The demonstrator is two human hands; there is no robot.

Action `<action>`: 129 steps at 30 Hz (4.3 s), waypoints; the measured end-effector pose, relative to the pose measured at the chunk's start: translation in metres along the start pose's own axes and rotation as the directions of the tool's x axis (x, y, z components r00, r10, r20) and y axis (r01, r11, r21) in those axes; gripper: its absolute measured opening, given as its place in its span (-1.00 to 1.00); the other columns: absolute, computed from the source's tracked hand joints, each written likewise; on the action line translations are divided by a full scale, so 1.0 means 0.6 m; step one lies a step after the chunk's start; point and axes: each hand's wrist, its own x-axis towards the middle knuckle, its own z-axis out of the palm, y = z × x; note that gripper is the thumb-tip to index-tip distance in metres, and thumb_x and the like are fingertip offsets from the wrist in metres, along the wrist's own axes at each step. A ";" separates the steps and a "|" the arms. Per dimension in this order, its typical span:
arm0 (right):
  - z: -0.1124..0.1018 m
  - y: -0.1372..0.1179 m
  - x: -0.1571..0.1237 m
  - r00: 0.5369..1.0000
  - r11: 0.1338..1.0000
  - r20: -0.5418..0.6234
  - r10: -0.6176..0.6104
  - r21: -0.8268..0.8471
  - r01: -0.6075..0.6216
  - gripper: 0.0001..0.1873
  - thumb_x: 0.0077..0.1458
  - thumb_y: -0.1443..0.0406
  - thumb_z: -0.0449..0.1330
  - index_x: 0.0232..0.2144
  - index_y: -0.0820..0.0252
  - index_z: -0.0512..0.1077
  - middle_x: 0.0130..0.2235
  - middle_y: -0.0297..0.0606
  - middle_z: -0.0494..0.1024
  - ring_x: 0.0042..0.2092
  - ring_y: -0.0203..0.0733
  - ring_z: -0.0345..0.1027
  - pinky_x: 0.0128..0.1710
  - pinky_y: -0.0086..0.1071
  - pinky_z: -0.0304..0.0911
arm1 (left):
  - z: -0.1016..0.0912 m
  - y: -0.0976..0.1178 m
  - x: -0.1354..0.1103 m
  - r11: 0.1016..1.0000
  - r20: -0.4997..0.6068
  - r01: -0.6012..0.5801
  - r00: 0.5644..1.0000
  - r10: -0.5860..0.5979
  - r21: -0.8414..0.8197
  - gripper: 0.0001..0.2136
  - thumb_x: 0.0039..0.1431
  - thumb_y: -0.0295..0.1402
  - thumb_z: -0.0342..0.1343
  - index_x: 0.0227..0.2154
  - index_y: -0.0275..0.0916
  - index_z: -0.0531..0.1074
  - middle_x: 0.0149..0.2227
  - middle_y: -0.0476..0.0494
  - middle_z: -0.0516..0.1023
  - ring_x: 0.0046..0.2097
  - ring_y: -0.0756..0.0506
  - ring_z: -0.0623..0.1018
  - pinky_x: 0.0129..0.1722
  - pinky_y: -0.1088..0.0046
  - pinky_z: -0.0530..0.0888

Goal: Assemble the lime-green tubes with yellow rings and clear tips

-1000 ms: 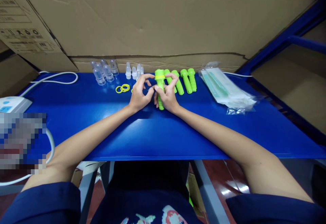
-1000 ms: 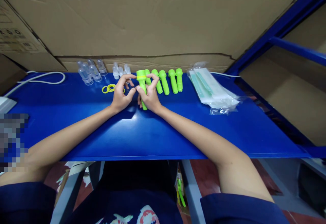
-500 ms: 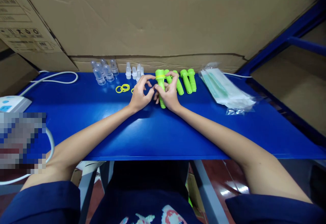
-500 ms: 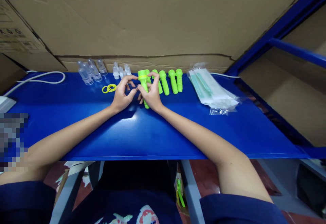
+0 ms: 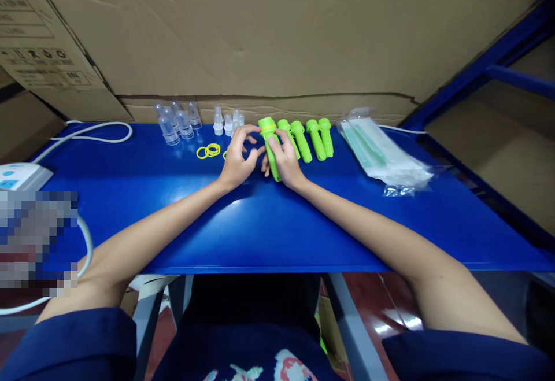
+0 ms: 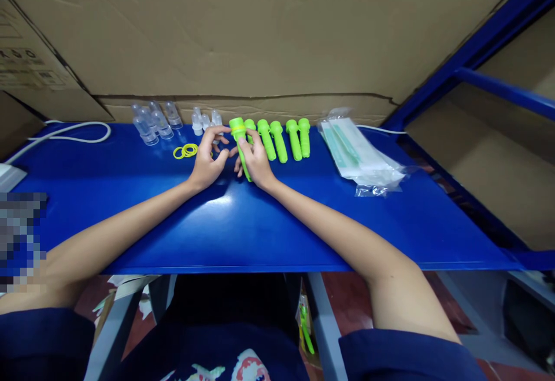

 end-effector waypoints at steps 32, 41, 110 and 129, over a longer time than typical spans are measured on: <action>0.021 -0.052 -0.026 0.994 0.998 -0.082 -0.066 0.006 0.066 -0.53 0.27 -0.09 0.11 0.06 -0.05 0.11 -0.38 -0.44 0.46 -0.67 -0.43 0.19 -0.81 -0.52 0.08 | 0.000 0.010 0.003 1.000 -0.019 -0.001 1.000 0.000 -0.014 -0.69 0.14 -0.54 0.08 -0.04 -0.18 0.40 -0.08 -0.12 0.50 -0.22 -0.01 0.48 -0.29 0.48 0.41; 0.026 -0.051 -0.026 0.994 0.997 -0.100 -0.048 0.055 0.054 -0.34 0.16 -0.03 0.28 0.09 -0.06 -0.01 -0.46 -0.55 0.41 -0.69 -0.43 0.19 -0.81 -0.53 0.16 | 0.014 -0.013 -0.009 0.994 -0.027 0.059 0.998 -0.062 -0.093 -0.63 0.27 -0.40 0.13 0.09 -0.11 0.22 0.05 -0.17 0.42 -0.15 -0.02 0.52 -0.28 0.47 0.43; 0.014 -0.044 -0.011 0.989 0.991 -0.073 0.127 0.057 -0.123 -0.32 0.20 -0.31 -0.11 -0.22 0.14 0.37 -0.67 -0.42 0.32 -0.67 -0.27 0.21 -0.71 -0.40 0.21 | 0.001 0.020 -0.003 0.996 0.050 -0.084 0.995 0.083 0.014 -0.63 0.20 -0.47 0.05 0.08 -0.17 0.28 0.06 -0.21 0.45 -0.12 -0.06 0.50 -0.22 0.42 0.44; 0.018 -0.062 -0.017 0.984 0.984 0.041 0.174 0.036 -0.176 -0.10 0.10 -0.43 -0.21 -0.54 0.22 0.41 -0.74 -0.31 0.32 -0.72 -0.32 0.15 -0.76 -0.44 0.09 | 0.003 0.010 -0.002 0.990 0.004 0.117 0.993 -0.117 -0.082 -0.72 0.37 -0.26 0.02 0.09 -0.14 0.29 0.04 -0.20 0.47 -0.14 -0.03 0.54 -0.22 0.45 0.46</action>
